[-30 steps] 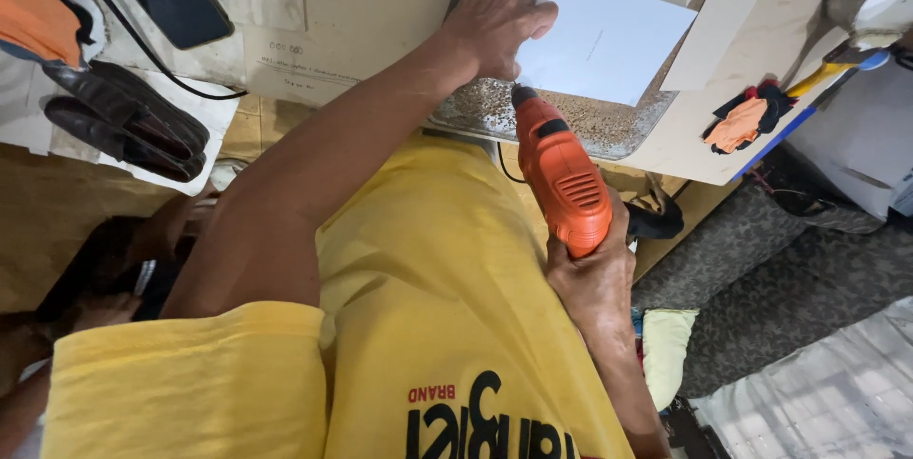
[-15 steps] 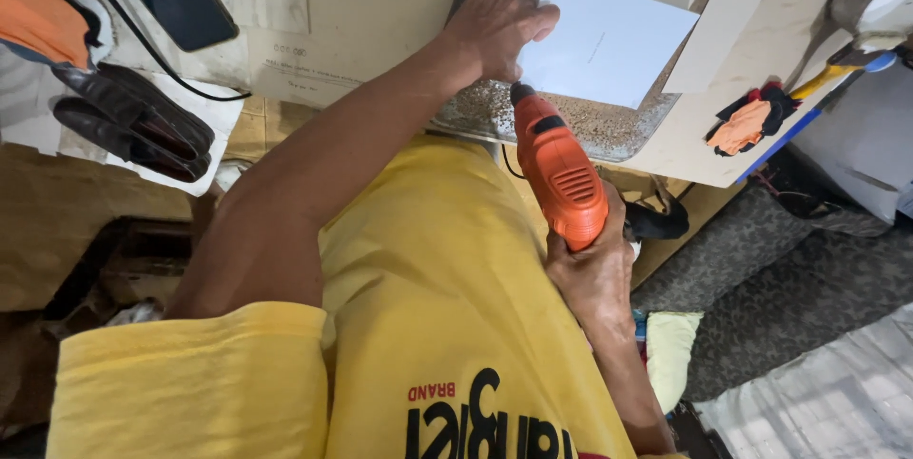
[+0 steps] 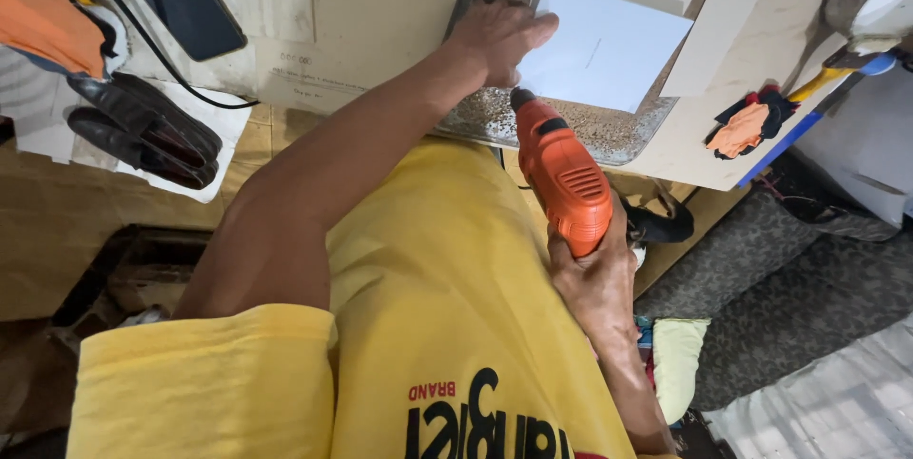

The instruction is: Aligning a stack of paper and using a handheld power drill to create holes through the stack.

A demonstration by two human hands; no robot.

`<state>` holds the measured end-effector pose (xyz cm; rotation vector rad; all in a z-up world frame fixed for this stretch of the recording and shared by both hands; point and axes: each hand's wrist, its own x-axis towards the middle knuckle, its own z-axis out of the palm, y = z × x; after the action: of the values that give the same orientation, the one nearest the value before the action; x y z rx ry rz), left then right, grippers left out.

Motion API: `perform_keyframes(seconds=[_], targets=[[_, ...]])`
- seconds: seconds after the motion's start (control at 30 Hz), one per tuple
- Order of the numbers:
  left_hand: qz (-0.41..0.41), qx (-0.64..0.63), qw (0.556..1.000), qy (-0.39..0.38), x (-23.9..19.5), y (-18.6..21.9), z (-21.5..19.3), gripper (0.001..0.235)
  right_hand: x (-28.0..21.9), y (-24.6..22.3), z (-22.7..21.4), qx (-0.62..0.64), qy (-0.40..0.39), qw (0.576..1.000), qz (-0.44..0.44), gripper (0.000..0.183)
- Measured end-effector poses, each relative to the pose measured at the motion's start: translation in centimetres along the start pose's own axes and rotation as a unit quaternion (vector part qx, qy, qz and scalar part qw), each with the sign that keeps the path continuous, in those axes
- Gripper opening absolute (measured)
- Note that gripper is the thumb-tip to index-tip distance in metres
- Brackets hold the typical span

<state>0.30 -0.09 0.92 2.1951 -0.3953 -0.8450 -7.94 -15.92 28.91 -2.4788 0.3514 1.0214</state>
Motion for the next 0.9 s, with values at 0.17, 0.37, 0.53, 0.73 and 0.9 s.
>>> perform_keyframes(seconds=[0.17,0.37,0.53,0.73,0.9], targets=[[0.000,-0.004,1.000,0.012,0.0,-0.1,0.3,0.045,-0.4,-0.5,-0.4,-0.015,-0.005,0.999,0.050,0.073],[0.021,-0.016,0.999,0.035,-0.3,-0.3,0.4,0.043,-2.0,-0.7,-1.5,-0.045,-0.013,0.995,0.094,0.078],[0.048,-0.047,0.997,0.035,-0.1,-0.7,0.1,0.044,-5.0,1.9,-2.4,-0.011,0.020,0.994,0.109,0.059],[0.019,-0.008,1.000,0.018,-0.8,0.5,-0.7,0.050,-5.5,7.3,-0.8,-0.001,0.063,0.988,0.140,0.065],[-0.029,-0.011,0.999,-0.029,-1.0,1.6,-1.0,0.074,-5.6,13.3,0.2,0.027,0.078,0.987,0.138,0.058]])
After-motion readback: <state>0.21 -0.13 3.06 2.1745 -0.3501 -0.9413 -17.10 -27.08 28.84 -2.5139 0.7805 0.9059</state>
